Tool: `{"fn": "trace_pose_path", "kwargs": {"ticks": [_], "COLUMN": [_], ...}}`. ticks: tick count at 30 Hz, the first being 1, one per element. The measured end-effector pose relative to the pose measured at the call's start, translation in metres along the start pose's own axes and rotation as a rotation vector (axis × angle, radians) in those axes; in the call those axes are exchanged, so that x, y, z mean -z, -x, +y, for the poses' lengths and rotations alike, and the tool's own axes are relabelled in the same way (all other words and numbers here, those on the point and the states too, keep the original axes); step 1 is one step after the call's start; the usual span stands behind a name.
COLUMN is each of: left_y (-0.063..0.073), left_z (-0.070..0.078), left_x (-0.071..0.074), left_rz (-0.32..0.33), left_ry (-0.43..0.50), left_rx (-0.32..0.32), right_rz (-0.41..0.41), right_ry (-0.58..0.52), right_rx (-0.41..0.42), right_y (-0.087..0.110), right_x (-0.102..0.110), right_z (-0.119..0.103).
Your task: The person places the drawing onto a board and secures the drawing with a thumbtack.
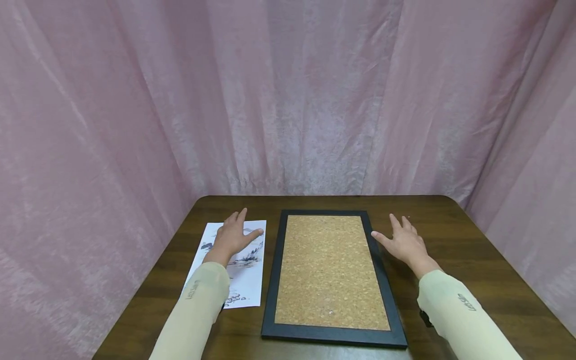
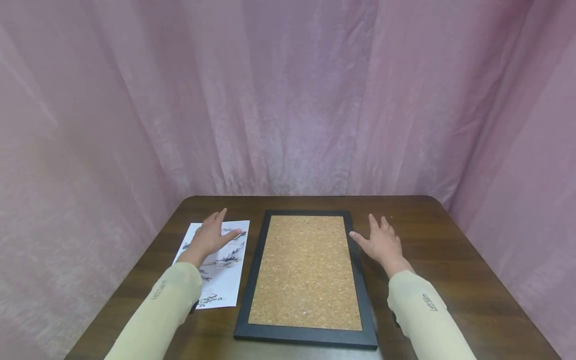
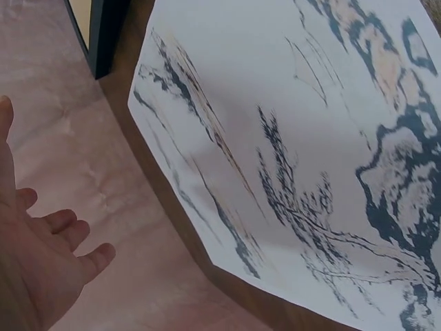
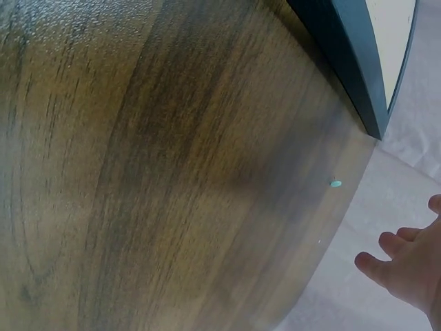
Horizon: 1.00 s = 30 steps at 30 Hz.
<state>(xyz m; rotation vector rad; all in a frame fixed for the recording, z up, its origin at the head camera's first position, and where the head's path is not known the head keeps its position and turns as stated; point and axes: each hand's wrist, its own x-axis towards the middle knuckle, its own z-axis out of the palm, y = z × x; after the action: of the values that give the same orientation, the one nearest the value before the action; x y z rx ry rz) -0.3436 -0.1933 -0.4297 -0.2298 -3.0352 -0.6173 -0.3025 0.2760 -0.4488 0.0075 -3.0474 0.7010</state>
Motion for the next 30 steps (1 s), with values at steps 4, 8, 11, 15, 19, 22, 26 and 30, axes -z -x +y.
{"fn": "trace_pose_path", "kwargs": {"ticks": [4, 8, 11, 15, 19, 22, 26, 30], "left_y": [0.003, 0.007, 0.01, 0.012, 0.015, 0.019, 0.023, 0.028], "left_z": [-0.01, -0.02, -0.027, -0.038, -0.048, -0.055, -0.064, -0.072], "left_x": [0.004, 0.008, 0.011, 0.015, 0.02, 0.024, 0.028, 0.031], "left_rz": [0.011, 0.026, 0.032, 0.048, 0.07, 0.079, 0.082, 0.081], "left_ry": [0.063, 0.119, 0.163, 0.216, 0.279, 0.316, 0.36, 0.418], "left_rx": [0.02, 0.045, 0.063, 0.08, 0.102, 0.126, 0.16, 0.203], "right_rz": [0.003, 0.011, 0.008, -0.001, -0.007, -0.004, 0.005, 0.005], "right_ry": [-0.048, -0.083, -0.107, -0.144, -0.177, -0.197, -0.245, -0.291], "right_rx": [-0.008, -0.01, -0.01, -0.016, -0.022, -0.023, -0.023, -0.027], "right_y": [0.001, 0.001, 0.002, 0.004, 0.005, 0.006, 0.008, 0.011], "right_x": [0.001, 0.001, 0.001, 0.001, 0.0, 0.0, 0.0, 0.001], "right_z": [0.0, 0.003, 0.005, 0.007, 0.006, 0.006, 0.005, 0.004]}}
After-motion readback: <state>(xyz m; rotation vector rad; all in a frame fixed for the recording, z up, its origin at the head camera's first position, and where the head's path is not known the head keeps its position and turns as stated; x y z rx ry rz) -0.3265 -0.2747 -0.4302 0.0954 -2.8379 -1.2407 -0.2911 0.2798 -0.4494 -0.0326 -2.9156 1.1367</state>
